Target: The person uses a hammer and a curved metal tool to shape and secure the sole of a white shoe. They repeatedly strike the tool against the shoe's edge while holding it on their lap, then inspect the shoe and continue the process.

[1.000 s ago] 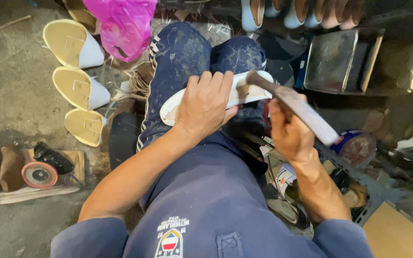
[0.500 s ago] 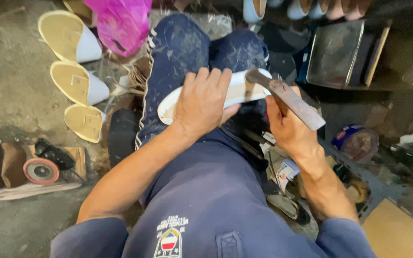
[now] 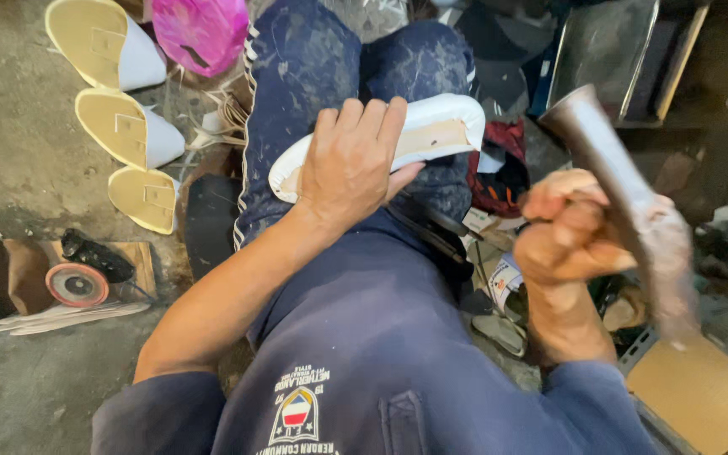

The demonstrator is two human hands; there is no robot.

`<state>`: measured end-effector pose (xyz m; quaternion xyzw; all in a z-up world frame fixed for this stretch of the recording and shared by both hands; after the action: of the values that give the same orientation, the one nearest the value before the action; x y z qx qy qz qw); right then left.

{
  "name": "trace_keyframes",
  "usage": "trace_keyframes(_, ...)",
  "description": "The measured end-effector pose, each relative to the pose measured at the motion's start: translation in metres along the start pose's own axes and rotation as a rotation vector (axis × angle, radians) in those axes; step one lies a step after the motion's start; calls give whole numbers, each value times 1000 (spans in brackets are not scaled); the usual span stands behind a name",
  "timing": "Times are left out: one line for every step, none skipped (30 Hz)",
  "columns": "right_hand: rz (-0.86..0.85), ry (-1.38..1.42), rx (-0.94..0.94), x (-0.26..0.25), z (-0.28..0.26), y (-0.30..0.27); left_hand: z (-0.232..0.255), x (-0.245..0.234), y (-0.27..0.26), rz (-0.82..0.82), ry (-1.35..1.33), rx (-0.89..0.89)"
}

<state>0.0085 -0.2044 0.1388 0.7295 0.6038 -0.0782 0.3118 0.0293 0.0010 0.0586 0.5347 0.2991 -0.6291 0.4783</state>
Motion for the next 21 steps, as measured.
trace_keyframes(-252,-273,-125,18,5,3,-2,0,4,1,18,3)
trace_keyframes(-504,-545,-230,36,13,3,-4,-2,8,2,37,5)
trace_keyframes(-484,-547,-247,30,11,10,-5,-3,9,23,48,12)
trace_keyframes(-504,-476,-209,25,12,15,-6,-1,11,34,61,12)
trace_keyframes(-544,-398,-151,18,12,13,-2,1,4,18,63,5)
trace_keyframes(-545,-395,-147,24,8,9,-5,1,8,12,64,5)
trace_keyframes(-255,-225,-103,11,0,8,-4,2,8,9,62,6)
trace_keyframes(39,-60,-47,-2,-4,3,-3,3,9,7,60,6)
trace_keyframes(39,-64,-32,-2,7,-5,-1,3,3,-6,54,11)
trace_keyframes(-218,-344,-48,10,16,-13,1,1,-2,-25,37,12)
trace_keyframes(-447,-612,-91,25,34,-9,-5,-2,9,-1,45,15)
trace_keyframes(-418,-609,-115,22,28,5,-6,-4,13,29,65,23)
trace_keyframes(-438,-447,-125,16,20,11,-3,-2,12,16,64,15)
trace_keyframes(-456,-284,-136,10,13,15,-1,3,9,4,63,8)
trace_keyframes(-468,-281,-115,16,11,6,-4,4,9,-18,55,6)
trace_keyframes(-109,-122,-9,5,11,2,-7,4,9,6,36,12)
trace_keyframes(248,26,120,-10,12,-8,-7,3,9,22,9,19)
trace_keyframes(237,13,152,-9,16,-22,1,5,-3,-9,-6,18)
trace_keyframes(70,-229,5,11,21,-19,-2,6,2,66,-61,27)
trace_keyframes(-96,-471,-131,31,26,-17,-5,4,7,142,-115,39)
trace_keyframes(-80,-470,-146,19,25,-15,-6,3,9,160,-107,46)
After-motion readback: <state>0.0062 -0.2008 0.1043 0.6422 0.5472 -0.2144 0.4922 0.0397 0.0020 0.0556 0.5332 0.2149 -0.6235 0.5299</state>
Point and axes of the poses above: each hand's wrist, its own y-axis towards the middle knuckle, its own x-axis out of the palm, z = x × y, the point moved 5 cm from there along y, towards the middle knuckle, and after that the axes turned 1 degree about -x, right-handed, at the moved point
